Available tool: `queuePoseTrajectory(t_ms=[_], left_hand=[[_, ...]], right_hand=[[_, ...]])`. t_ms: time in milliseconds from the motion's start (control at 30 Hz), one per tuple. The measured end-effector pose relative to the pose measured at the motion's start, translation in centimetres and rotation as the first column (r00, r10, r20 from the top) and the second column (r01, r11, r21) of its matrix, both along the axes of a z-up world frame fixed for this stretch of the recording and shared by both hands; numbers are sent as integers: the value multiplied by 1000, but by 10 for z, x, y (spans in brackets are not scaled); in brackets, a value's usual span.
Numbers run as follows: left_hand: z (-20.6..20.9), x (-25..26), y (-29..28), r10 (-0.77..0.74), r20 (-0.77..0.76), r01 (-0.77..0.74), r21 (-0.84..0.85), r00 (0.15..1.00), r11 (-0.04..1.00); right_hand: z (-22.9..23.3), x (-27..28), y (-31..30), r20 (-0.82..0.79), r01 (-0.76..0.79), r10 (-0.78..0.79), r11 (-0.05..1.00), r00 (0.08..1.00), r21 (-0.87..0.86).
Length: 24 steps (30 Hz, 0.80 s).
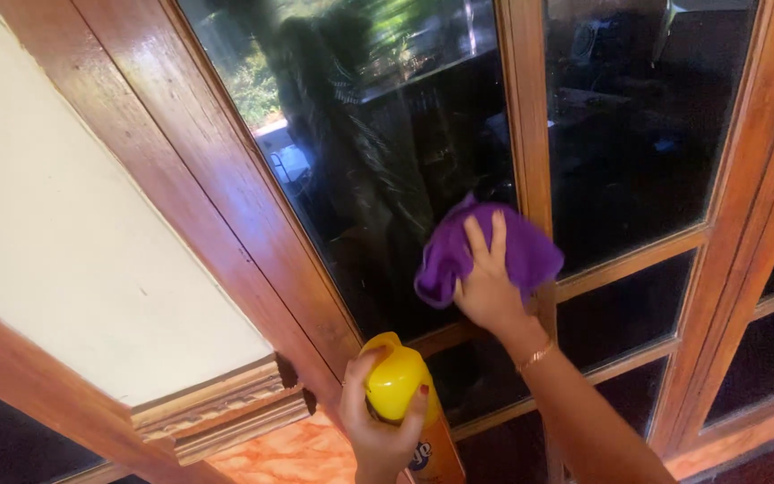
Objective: Wiping a glass door with a cleaning cloth and a spray cleaner.
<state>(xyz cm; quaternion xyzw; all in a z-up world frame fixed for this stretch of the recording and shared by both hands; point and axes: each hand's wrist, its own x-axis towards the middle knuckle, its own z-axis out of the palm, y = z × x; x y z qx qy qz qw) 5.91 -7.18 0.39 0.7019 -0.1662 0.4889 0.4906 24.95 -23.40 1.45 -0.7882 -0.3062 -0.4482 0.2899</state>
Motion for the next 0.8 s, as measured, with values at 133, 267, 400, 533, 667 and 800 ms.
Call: queuePoseTrajectory(t_ms=[133, 267, 400, 533, 667, 800], left_hand=[[-2, 1, 6, 15, 0, -15, -43, 1000, 999], [0, 4, 11, -1, 15, 2, -85, 1000, 996], [-2, 7, 14, 32, 46, -28, -98, 998, 995], [-3, 5, 14, -5, 52, 11, -125, 999, 992], [-3, -5, 14, -7, -37, 0, -184, 999, 983], [-2, -11, 16, 69, -1, -69, -113, 998, 991]], right_hand=[[85, -7, 1, -10, -6, 8, 986, 1000, 167], [164, 8, -3, 233, 100, -110, 994, 966, 53], [240, -1, -6, 147, 26, -43, 993, 988, 119], [257, 61, -11, 230, 65, -94, 989, 969, 131], [259, 44, -11, 277, 70, -99, 991, 956, 111], [230, 2, -10, 198, -29, -1, 989, 980, 147]])
